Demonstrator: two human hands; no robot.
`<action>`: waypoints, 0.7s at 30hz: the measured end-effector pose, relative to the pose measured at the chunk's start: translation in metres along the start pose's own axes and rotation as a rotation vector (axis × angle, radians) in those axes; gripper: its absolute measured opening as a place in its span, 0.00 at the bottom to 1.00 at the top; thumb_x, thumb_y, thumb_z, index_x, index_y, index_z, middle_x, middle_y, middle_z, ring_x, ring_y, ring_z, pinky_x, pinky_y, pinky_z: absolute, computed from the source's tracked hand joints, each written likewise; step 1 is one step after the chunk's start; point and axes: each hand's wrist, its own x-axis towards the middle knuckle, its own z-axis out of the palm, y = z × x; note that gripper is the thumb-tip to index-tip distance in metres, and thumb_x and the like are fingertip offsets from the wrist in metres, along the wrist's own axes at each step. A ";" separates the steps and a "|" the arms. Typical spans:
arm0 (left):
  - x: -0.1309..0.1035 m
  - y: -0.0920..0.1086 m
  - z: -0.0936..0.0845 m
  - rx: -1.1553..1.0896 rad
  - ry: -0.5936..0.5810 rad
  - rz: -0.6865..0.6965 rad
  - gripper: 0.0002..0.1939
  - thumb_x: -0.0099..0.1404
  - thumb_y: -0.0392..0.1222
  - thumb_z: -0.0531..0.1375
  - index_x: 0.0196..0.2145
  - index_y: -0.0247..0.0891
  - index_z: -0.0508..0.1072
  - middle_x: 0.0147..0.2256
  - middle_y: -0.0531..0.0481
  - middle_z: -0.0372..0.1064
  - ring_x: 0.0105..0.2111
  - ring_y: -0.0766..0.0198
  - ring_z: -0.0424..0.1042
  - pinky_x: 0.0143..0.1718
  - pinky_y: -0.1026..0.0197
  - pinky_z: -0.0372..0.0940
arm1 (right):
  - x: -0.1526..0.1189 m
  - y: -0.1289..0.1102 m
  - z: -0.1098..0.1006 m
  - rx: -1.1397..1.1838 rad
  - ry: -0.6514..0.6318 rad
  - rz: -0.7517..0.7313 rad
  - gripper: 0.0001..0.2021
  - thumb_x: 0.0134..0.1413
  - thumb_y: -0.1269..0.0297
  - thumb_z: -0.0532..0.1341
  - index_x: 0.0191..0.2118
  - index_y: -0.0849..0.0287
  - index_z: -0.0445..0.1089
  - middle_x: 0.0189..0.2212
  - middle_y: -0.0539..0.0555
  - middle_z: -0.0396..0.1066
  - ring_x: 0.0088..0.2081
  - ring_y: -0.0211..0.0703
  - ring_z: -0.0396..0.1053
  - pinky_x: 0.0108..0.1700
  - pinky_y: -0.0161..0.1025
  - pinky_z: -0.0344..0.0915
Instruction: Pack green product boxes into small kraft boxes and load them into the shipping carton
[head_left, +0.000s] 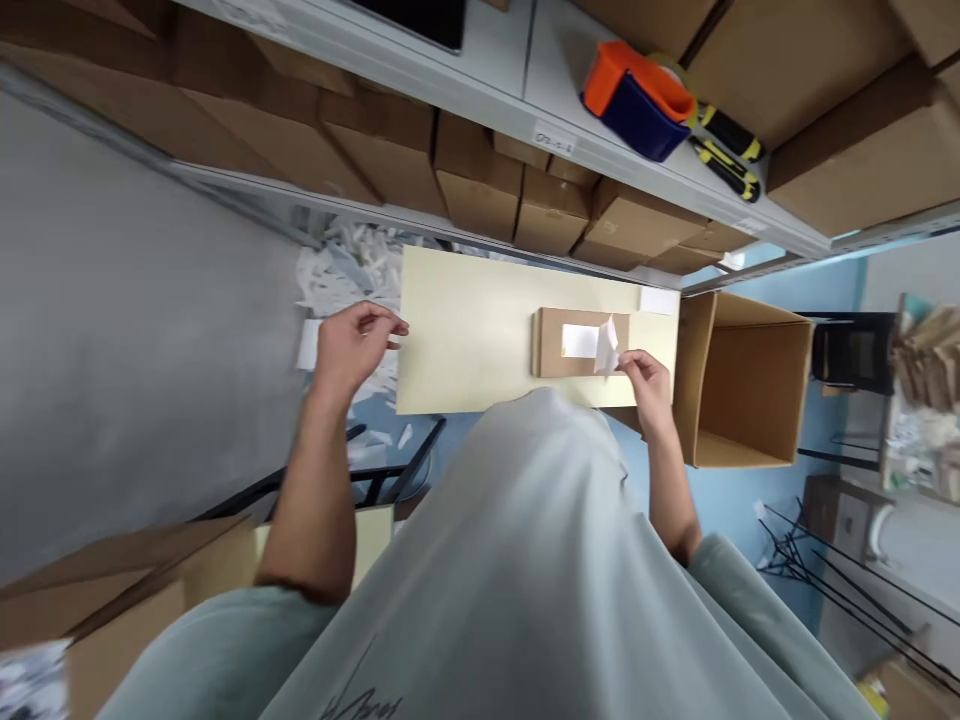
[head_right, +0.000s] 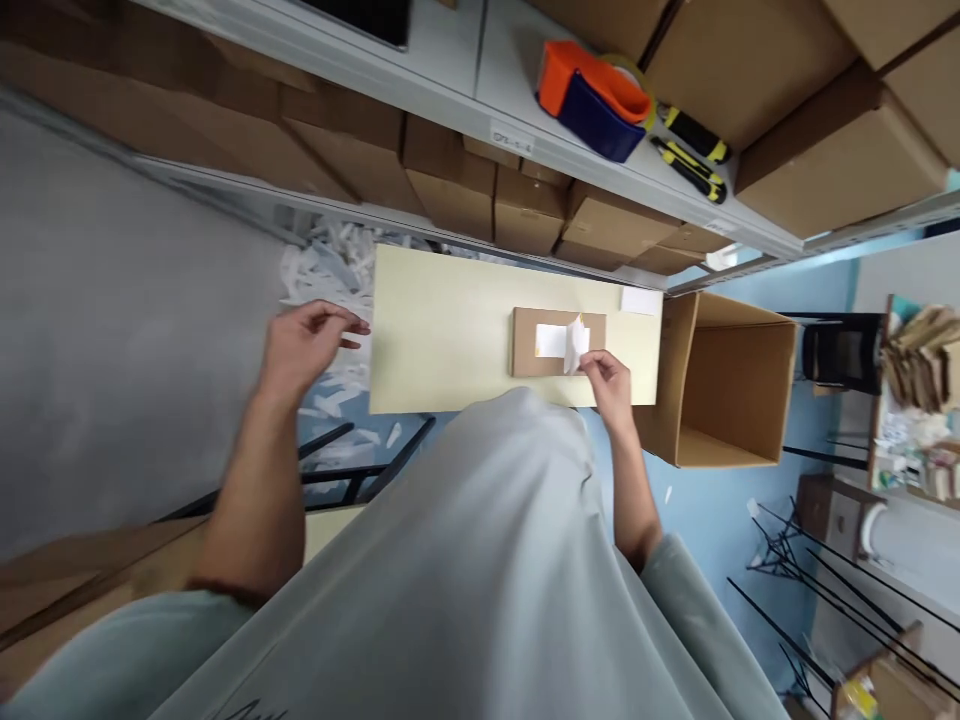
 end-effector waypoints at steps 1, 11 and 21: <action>-0.004 0.008 0.009 -0.054 -0.063 0.047 0.10 0.61 0.50 0.64 0.31 0.42 0.75 0.34 0.45 0.80 0.40 0.52 0.82 0.36 0.56 0.77 | -0.001 -0.004 0.004 0.008 -0.016 -0.009 0.14 0.61 0.48 0.71 0.36 0.53 0.78 0.35 0.53 0.80 0.42 0.50 0.79 0.52 0.49 0.77; -0.075 0.084 0.123 -0.259 -0.603 0.184 0.34 0.58 0.64 0.76 0.55 0.42 0.82 0.59 0.39 0.82 0.57 0.45 0.82 0.54 0.49 0.80 | -0.013 -0.045 0.039 0.140 -0.235 -0.056 0.16 0.65 0.45 0.72 0.36 0.52 0.77 0.37 0.52 0.77 0.42 0.47 0.76 0.52 0.47 0.76; -0.055 0.054 0.095 -0.232 -0.566 0.114 0.27 0.60 0.68 0.73 0.38 0.39 0.83 0.41 0.44 0.84 0.40 0.52 0.81 0.45 0.55 0.76 | -0.013 -0.038 0.034 0.127 -0.196 -0.033 0.16 0.62 0.46 0.74 0.35 0.52 0.78 0.35 0.52 0.77 0.42 0.48 0.75 0.52 0.47 0.76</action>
